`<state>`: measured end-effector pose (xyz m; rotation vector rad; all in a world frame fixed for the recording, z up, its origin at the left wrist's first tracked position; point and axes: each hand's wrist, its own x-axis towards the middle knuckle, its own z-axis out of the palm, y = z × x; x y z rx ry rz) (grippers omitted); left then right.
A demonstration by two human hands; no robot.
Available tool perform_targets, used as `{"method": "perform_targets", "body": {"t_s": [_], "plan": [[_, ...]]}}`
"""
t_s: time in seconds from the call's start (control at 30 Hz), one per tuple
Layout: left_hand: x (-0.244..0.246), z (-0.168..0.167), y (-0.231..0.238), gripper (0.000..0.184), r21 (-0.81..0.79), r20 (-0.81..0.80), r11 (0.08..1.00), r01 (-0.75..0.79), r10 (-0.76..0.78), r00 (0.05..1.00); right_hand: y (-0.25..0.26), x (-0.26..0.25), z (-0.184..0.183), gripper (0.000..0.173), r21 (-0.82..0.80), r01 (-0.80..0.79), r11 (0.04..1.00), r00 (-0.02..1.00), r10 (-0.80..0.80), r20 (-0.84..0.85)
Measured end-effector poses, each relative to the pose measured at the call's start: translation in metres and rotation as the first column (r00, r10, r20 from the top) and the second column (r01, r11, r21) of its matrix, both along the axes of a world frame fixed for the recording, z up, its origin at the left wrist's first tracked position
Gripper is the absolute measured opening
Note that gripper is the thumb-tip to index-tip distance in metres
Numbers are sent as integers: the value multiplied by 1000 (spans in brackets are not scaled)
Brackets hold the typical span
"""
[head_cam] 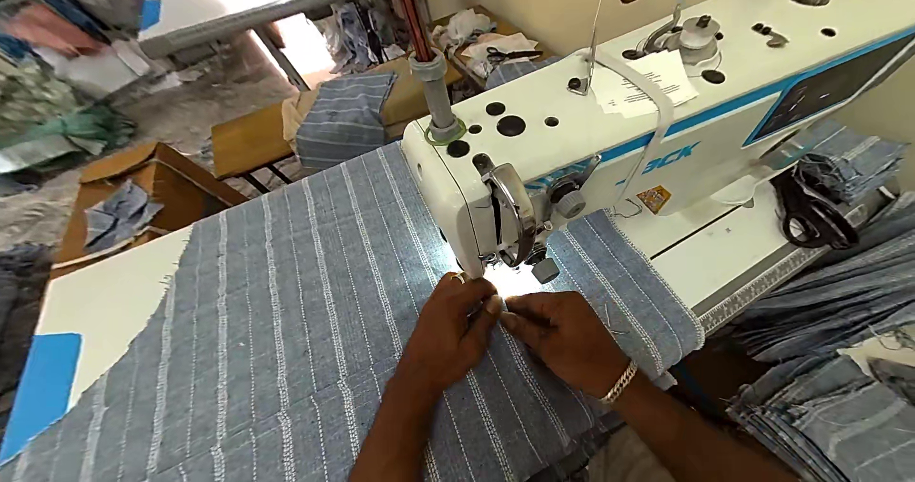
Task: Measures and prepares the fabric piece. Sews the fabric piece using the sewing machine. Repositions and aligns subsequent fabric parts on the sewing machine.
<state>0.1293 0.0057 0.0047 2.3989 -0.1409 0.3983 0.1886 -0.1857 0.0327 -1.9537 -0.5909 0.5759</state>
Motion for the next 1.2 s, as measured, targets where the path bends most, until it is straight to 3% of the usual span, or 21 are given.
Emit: {"method": "perform_targets", "body": {"t_s": [0.1, 0.3, 0.4, 0.47, 0.6, 0.7, 0.8, 0.87, 0.93, 1.07, 1.2], "plan": [[0, 0, -1, 36, 50, -17, 999, 2, -1, 1000, -5, 1, -5, 17, 56, 24, 998, 990, -16, -139], [1, -4, -1, 33, 46, 11, 999, -13, 13, 1000, -2, -1, -2, 20, -86, 5, 996, 999, -1, 44], [1, -4, -8, 31, 155, -13, 984, -88, 91, 996, -12, -5, 4, 39, -238, -24, 971, 992, 52, 111], [3, -4, -13, 34, 225, -29, 967, -118, 128, 991, -21, -10, 7, 43, -261, -76, 962, 997, 81, 9], [7, -7, -20, 34, 298, -7, 938, -174, 185, 983, -30, -6, 0, 30, -307, -157, 939, 983, 119, -140], [5, -4, -27, 28, 328, -39, 915, -233, 260, 965, -27, 1, 3, 33, -460, -231, 857, 971, 175, -162], [-12, -3, -53, 25, 409, -10, 856, -316, 350, 937, -27, 1, 13, 47, -665, -185, 724, 966, 257, 10], [-29, -7, -72, 36, 441, -31, 813, -379, 436, 899, -34, -5, 4, 44, -612, -15, 791, 916, 256, 308], [-37, -14, -77, 47, 461, -83, 800, -385, 471, 878, -38, -5, -18, 46, -429, 63, 901, 783, 221, 581], [-25, -16, -56, 50, 438, -129, 809, -392, 488, 863, -25, 12, -44, 64, -349, 63, 935, 635, 232, 737], [-15, -12, -43, 55, 465, -177, 807, -365, 488, 854, -15, 20, -45, 66, -364, 67, 929, 628, 244, 739]]}}
